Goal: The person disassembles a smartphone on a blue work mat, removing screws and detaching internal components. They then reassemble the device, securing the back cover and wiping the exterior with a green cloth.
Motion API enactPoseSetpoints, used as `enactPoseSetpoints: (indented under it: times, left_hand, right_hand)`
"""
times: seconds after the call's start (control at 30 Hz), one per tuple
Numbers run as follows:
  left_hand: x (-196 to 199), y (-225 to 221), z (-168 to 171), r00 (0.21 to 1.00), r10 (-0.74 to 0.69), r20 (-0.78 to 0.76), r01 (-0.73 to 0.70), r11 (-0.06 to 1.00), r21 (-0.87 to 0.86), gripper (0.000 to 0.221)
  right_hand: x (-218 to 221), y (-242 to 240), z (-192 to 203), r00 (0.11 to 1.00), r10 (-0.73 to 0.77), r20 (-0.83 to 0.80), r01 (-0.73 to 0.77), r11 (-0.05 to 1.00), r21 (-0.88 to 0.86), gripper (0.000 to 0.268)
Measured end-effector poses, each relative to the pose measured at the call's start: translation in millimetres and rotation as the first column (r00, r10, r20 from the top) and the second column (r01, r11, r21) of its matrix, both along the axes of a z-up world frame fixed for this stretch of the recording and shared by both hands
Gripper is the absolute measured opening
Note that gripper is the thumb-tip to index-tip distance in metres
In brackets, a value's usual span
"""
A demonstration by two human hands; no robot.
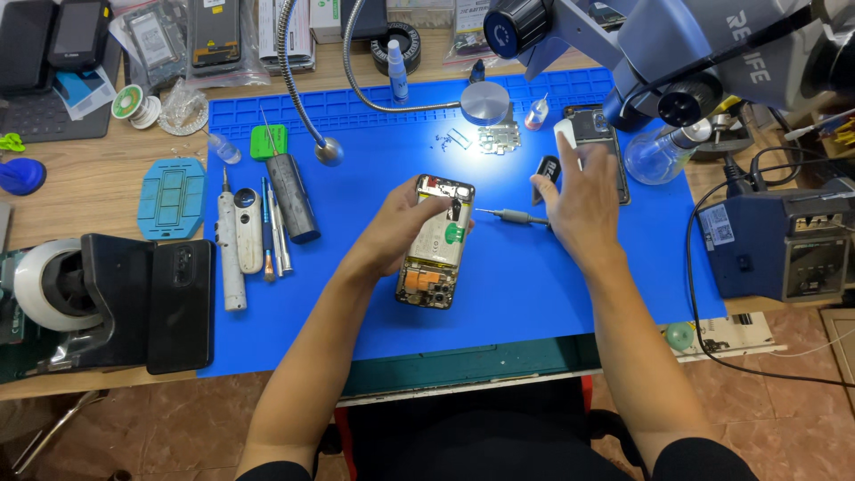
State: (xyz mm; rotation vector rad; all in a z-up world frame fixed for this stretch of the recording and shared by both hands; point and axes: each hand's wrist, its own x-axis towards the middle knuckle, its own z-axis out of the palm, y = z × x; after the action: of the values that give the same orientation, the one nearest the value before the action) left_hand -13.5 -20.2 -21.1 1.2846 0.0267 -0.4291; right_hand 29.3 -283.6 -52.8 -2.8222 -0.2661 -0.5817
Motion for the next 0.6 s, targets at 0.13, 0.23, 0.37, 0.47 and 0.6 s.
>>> enactPoseSetpoints:
  times: [0.13, 0.23, 0.37, 0.47, 0.6]
  left_hand:
    - [3, 20, 9, 0.998, -0.052, 0.026, 0.048, 0.991, 0.123, 0.045]
    - [14, 29, -1, 0.991, -0.119, 0.061, 0.099, 0.961, 0.26, 0.056]
    - [22, 31, -2, 0.933, -0.274, 0.235, 0.029, 0.705, 0.708, 0.049]
    - [30, 28, -24, 0.872, -0.35, 0.343, -0.083, 0.584, 0.807, 0.052]
    - [12, 16, 8, 0.846, -0.4, 0.353, -0.066, 0.578, 0.814, 0.082]
  right_hand:
    - [-15, 1, -3, 0.976, 0.201, 0.084, -0.203, 0.979, 0.015, 0.028]
    - [-20, 0, -18, 0.953, 0.298, -0.054, -0.302, 0.95, -0.079, 0.031]
    - [-22, -3, 4, 0.964, 0.259, -0.067, -0.249, 0.961, 0.123, 0.022]
    - [-32, 4, 39, 0.956, 0.25, -0.155, -0.206, 0.946, 0.251, 0.021]
    - [-32, 8, 62, 0.923, 0.354, -0.151, -0.305, 0.913, 0.272, 0.017]
